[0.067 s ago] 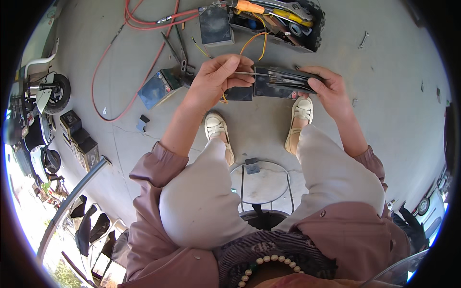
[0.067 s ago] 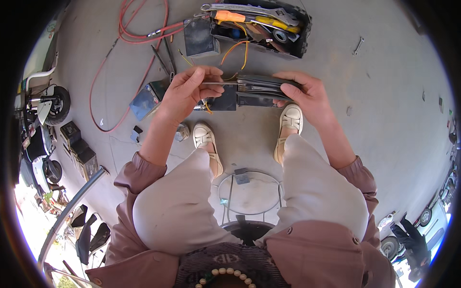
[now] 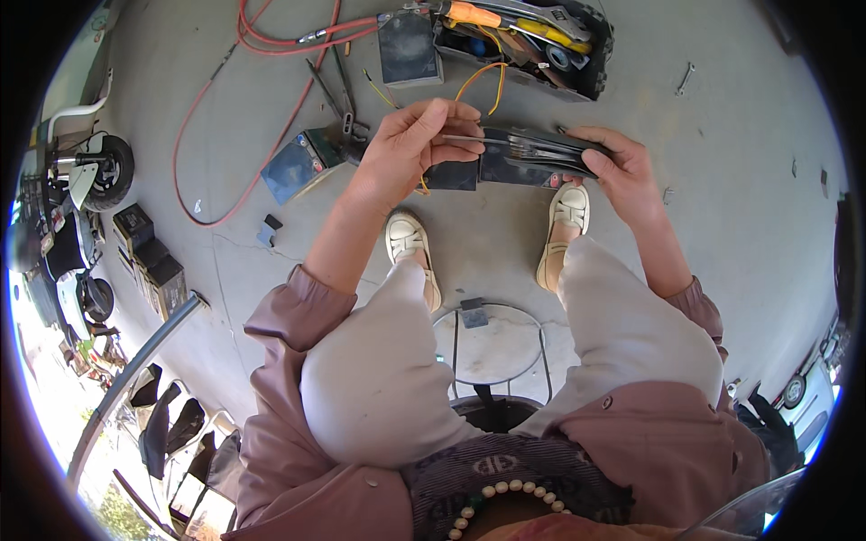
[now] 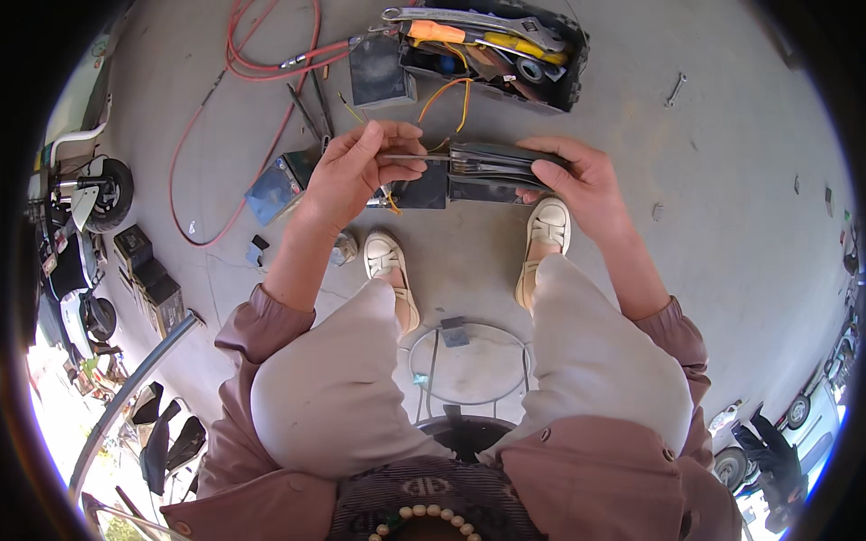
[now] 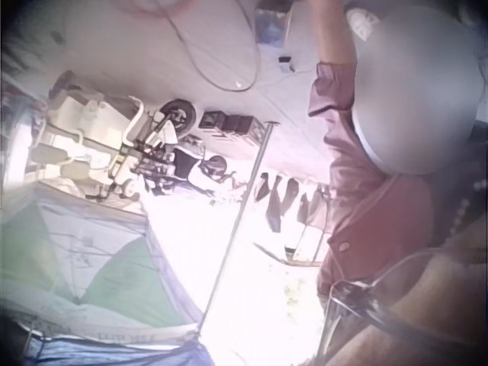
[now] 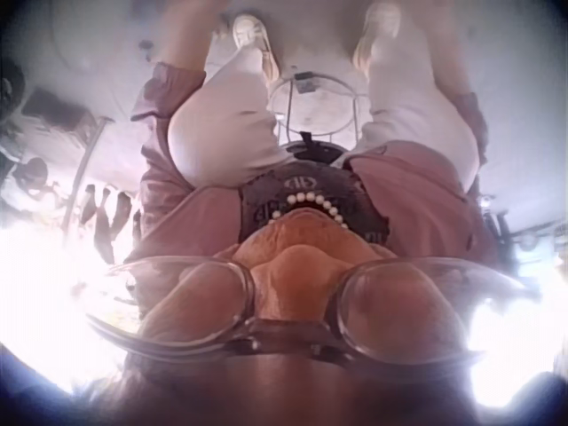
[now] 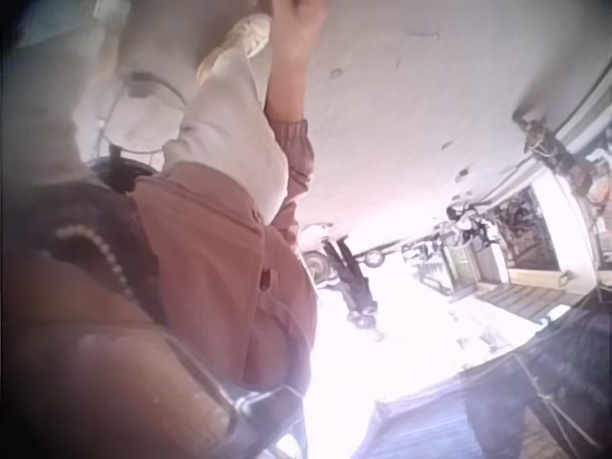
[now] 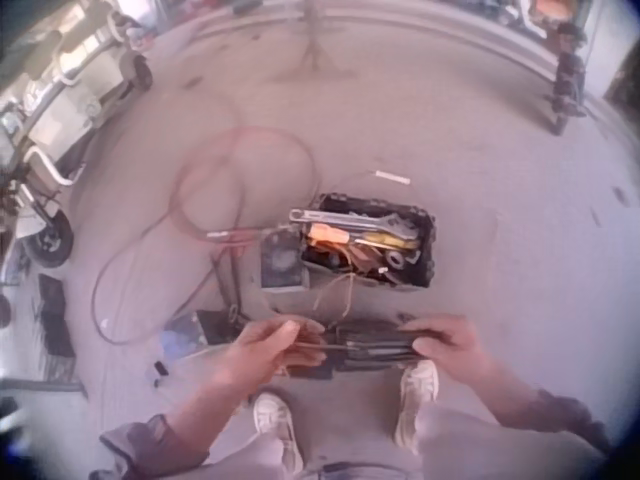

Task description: The person sits on a low stool and works on several small electronic devices placed on the floor. They use a screwdriver to open cases, manipulate internal wires, and adjust components. The person also uses pliers and a yellow clamp to hold parts while working.

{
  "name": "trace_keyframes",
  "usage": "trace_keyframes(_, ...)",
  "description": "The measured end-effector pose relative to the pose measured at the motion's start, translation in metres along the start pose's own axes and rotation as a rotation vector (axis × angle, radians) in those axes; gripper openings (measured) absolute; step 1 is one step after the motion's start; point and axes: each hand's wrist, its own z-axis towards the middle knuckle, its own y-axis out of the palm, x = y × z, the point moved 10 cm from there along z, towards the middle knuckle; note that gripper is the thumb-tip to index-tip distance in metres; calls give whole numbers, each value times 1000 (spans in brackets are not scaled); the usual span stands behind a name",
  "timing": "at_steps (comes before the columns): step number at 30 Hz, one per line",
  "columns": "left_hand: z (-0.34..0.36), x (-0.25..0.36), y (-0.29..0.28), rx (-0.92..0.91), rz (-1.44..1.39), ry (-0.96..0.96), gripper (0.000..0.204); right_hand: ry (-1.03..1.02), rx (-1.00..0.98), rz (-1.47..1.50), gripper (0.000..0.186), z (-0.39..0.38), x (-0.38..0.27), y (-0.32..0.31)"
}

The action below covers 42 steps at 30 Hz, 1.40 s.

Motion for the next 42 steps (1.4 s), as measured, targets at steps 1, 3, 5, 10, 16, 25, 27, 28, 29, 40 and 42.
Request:
trace_keyframes(1,0,2,1,-5,-45,2,47,1,3,10,29,-1,0,-1)
trace_keyframes(3,0,4,2,-15,-135,5,46,-2,7,40,31,1,2,-3)
trace_keyframes(5,-1,7,6,-44,-103,36,44,-10,11,80,33,0,5,-4)
trace_keyframes(10,2,28,-14,11,16,81,39,21,30,-16,40,1,5,-11)
trace_keyframes(16,-26,-24,-148,565,452,37,20,67,137,-148,38,-7,4,-42)
trace_keyframes(25,-32,-76,-137,555,797,2,18,173,209,-541,32,-34,-12,-93)
trace_keyframes(27,-38,-80,-141,636,1055,-75,15,247,226,-476,32,-42,1,-106)
trace_keyframes(28,-39,-89,-141,632,1088,-115,17,285,230,-442,32,-43,8,-107)
trace_keyframes(29,-38,-99,-140,623,1116,-152,19,278,207,-437,32,-41,10,-101)
trace_keyframes(40,-42,-92,-89,344,1426,86,42,269,303,-174,39,-43,72,-140)
trace_keyframes(42,-44,-95,-86,341,1435,85,40,255,484,25,39,-49,101,-166)
